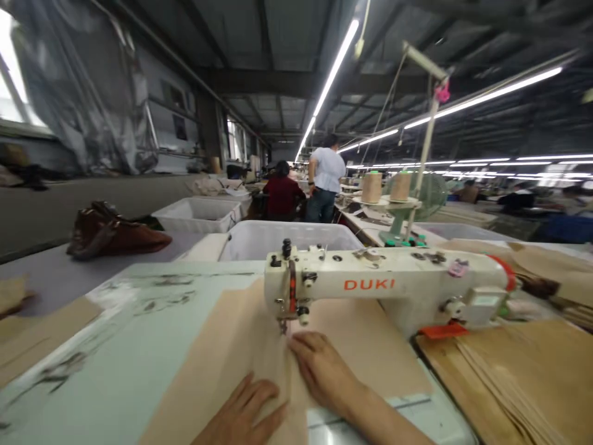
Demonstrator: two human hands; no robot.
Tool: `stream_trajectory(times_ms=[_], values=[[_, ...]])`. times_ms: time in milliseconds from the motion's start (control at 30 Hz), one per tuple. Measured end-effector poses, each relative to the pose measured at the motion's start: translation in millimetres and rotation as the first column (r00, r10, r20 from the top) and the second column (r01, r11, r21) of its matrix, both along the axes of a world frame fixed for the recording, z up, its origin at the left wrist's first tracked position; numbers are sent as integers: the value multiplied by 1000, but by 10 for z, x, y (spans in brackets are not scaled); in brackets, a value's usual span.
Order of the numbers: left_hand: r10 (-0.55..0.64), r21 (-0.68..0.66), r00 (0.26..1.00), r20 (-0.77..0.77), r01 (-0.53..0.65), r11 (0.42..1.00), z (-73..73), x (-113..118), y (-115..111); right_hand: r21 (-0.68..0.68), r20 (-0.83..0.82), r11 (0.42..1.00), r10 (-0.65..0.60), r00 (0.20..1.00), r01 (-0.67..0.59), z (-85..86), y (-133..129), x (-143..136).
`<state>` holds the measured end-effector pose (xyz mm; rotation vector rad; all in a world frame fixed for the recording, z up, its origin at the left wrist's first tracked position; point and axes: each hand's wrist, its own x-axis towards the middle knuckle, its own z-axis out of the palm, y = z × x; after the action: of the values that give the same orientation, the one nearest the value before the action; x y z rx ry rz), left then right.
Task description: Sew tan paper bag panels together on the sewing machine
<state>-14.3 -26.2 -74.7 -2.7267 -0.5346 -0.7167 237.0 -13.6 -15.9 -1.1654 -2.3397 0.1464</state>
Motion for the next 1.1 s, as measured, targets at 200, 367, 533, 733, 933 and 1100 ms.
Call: stream_trajectory(times_ms=[200, 367, 533, 733, 933, 1100], values=[[41, -43, 997, -62, -44, 998, -84, 12, 5, -94, 110, 995, 48, 993, -38, -12, -58, -17], [32, -47, 985, -170, -40, 998, 124, 7, 9, -144, 257, 989, 14, 966, 24, 4, -54, -94], [40, -98, 978, -205, -61, 993, 282, 8, 69, -109, 322, 993, -1, 947, 38, 10, 79, -105], [55, -211, 972, -228, -104, 972, 441, 51, 143, -49, 225, 998, -22, 974, 33, -51, 154, -83], [75, -297, 983, -165, -122, 947, 624, 73, 172, -57, 23, 998, 2, 1000, -1, -87, 169, -71], [102, -379, 977, -186, -167, 910, 745, 98, 211, -39, 23, 999, -7, 1000, 8, -100, 209, -68]])
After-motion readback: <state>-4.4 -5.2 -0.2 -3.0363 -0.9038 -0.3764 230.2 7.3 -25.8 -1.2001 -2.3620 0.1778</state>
